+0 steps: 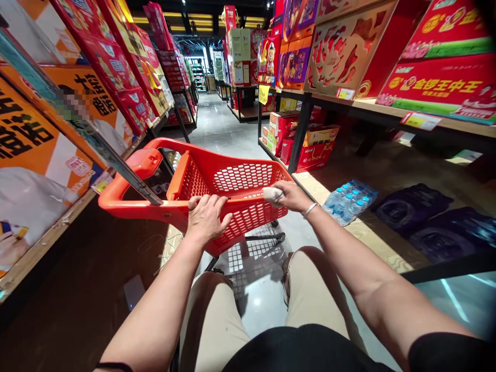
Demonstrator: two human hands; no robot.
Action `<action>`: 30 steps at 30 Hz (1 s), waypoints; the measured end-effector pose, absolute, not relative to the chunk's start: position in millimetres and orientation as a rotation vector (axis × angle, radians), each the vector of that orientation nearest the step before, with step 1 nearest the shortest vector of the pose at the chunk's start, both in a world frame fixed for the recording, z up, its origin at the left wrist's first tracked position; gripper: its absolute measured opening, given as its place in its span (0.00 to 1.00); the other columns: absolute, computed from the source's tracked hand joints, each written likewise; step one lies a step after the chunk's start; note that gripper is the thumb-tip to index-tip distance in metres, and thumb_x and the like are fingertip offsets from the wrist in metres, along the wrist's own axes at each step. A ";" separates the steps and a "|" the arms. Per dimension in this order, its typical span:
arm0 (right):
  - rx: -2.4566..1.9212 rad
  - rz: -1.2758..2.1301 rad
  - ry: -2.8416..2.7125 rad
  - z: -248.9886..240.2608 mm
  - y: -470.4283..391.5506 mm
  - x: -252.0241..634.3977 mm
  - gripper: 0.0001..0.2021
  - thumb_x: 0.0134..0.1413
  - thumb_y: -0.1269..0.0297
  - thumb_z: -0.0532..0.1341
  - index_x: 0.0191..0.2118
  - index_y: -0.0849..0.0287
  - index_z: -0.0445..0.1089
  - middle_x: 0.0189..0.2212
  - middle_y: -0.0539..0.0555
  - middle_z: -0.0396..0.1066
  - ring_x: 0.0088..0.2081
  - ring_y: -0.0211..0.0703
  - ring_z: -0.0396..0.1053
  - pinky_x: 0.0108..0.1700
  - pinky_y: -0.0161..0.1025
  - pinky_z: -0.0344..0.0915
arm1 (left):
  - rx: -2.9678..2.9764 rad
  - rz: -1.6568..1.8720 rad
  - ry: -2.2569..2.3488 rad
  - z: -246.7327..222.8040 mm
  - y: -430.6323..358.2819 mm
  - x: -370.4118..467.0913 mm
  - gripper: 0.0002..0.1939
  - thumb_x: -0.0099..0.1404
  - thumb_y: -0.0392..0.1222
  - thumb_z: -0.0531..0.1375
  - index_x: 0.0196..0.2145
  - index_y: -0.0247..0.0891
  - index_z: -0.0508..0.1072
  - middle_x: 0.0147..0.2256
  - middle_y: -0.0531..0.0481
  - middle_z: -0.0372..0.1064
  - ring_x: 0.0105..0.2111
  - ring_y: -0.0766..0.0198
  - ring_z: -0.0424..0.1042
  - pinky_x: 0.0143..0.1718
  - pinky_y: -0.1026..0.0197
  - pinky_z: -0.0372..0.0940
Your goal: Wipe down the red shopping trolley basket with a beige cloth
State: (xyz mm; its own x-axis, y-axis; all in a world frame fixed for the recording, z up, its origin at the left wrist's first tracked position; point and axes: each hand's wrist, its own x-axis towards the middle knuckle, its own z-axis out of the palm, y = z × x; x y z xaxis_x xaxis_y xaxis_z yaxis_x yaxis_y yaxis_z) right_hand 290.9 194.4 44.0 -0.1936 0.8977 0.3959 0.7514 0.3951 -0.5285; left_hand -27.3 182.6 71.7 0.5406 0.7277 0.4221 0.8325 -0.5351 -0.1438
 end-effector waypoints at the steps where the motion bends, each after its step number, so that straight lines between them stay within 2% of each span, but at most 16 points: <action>1: -1.470 0.355 -1.894 42.4 194.6 305.6 0.15 0.45 0.65 0.68 0.42 0.59 0.75 0.37 0.51 0.76 0.38 0.43 0.70 0.41 0.38 0.63 | -2.454 -0.446 -1.289 71.8 182.7 -27.1 0.25 0.66 0.54 0.57 0.55 0.38 0.71 0.45 0.40 0.72 0.48 0.46 0.65 0.56 0.44 0.55; 3: -1.626 0.378 -1.667 38.5 194.3 329.9 0.16 0.45 0.64 0.66 0.43 0.59 0.74 0.36 0.51 0.75 0.36 0.42 0.70 0.38 0.36 0.63 | -2.452 -0.437 -1.285 71.9 182.9 -26.7 0.26 0.65 0.55 0.58 0.55 0.39 0.71 0.45 0.40 0.72 0.48 0.46 0.65 0.56 0.44 0.55; 6: -1.808 0.165 -1.460 32.2 194.7 339.0 0.16 0.46 0.65 0.64 0.45 0.57 0.74 0.39 0.52 0.75 0.39 0.45 0.69 0.41 0.39 0.64 | -2.455 -0.428 -1.277 72.1 183.1 -26.4 0.26 0.65 0.56 0.59 0.55 0.39 0.71 0.45 0.40 0.71 0.48 0.46 0.65 0.57 0.44 0.54; 10: -1.896 0.006 -1.524 30.6 192.9 290.4 0.14 0.50 0.65 0.63 0.45 0.55 0.73 0.43 0.57 0.73 0.43 0.51 0.67 0.46 0.45 0.63 | -2.469 -0.438 -1.280 72.5 183.1 -26.0 0.25 0.65 0.56 0.58 0.54 0.39 0.71 0.44 0.40 0.71 0.48 0.46 0.64 0.58 0.42 0.53; 13: -1.765 -0.051 -1.723 39.4 185.3 234.2 0.13 0.55 0.62 0.63 0.47 0.55 0.72 0.44 0.58 0.72 0.44 0.53 0.64 0.50 0.48 0.59 | -2.459 -0.435 -1.289 72.5 184.1 -26.0 0.25 0.64 0.55 0.59 0.53 0.39 0.72 0.44 0.40 0.71 0.48 0.45 0.65 0.58 0.42 0.53; 18: -1.472 -0.077 -2.146 54.5 177.7 195.5 0.21 0.61 0.47 0.61 0.55 0.50 0.70 0.51 0.56 0.69 0.48 0.52 0.62 0.52 0.47 0.55 | -2.441 -0.378 -1.273 72.6 188.3 -32.0 0.25 0.66 0.54 0.57 0.55 0.39 0.71 0.47 0.41 0.71 0.49 0.46 0.65 0.57 0.44 0.55; 20: -1.447 -0.098 -2.212 52.5 180.2 212.2 0.19 0.63 0.49 0.60 0.56 0.49 0.70 0.51 0.55 0.69 0.48 0.51 0.61 0.53 0.48 0.54 | -2.439 -0.357 -1.267 73.3 189.6 -35.9 0.24 0.68 0.54 0.56 0.56 0.39 0.70 0.48 0.41 0.71 0.50 0.47 0.65 0.57 0.45 0.56; 24: -1.534 -0.117 -2.166 37.1 187.4 278.7 0.17 0.62 0.63 0.61 0.56 0.50 0.71 0.50 0.55 0.70 0.49 0.51 0.63 0.54 0.48 0.56 | -2.452 -0.341 -1.273 75.3 190.2 -40.4 0.25 0.68 0.55 0.55 0.57 0.38 0.69 0.50 0.41 0.71 0.50 0.47 0.65 0.58 0.45 0.56; 27: -1.577 -0.082 -2.079 27.8 191.7 319.7 0.16 0.58 0.67 0.62 0.52 0.53 0.72 0.50 0.56 0.72 0.49 0.51 0.66 0.52 0.46 0.60 | -2.480 -0.354 -1.291 76.9 190.6 -39.2 0.26 0.67 0.56 0.56 0.56 0.39 0.70 0.49 0.41 0.71 0.51 0.46 0.65 0.60 0.44 0.54; 30: -1.605 0.016 -2.035 27.7 195.4 323.2 0.15 0.54 0.68 0.63 0.48 0.55 0.72 0.47 0.56 0.73 0.46 0.49 0.68 0.49 0.45 0.62 | -2.501 -0.359 -1.288 78.8 193.6 -37.1 0.26 0.66 0.58 0.56 0.55 0.39 0.70 0.48 0.41 0.71 0.52 0.46 0.65 0.61 0.43 0.52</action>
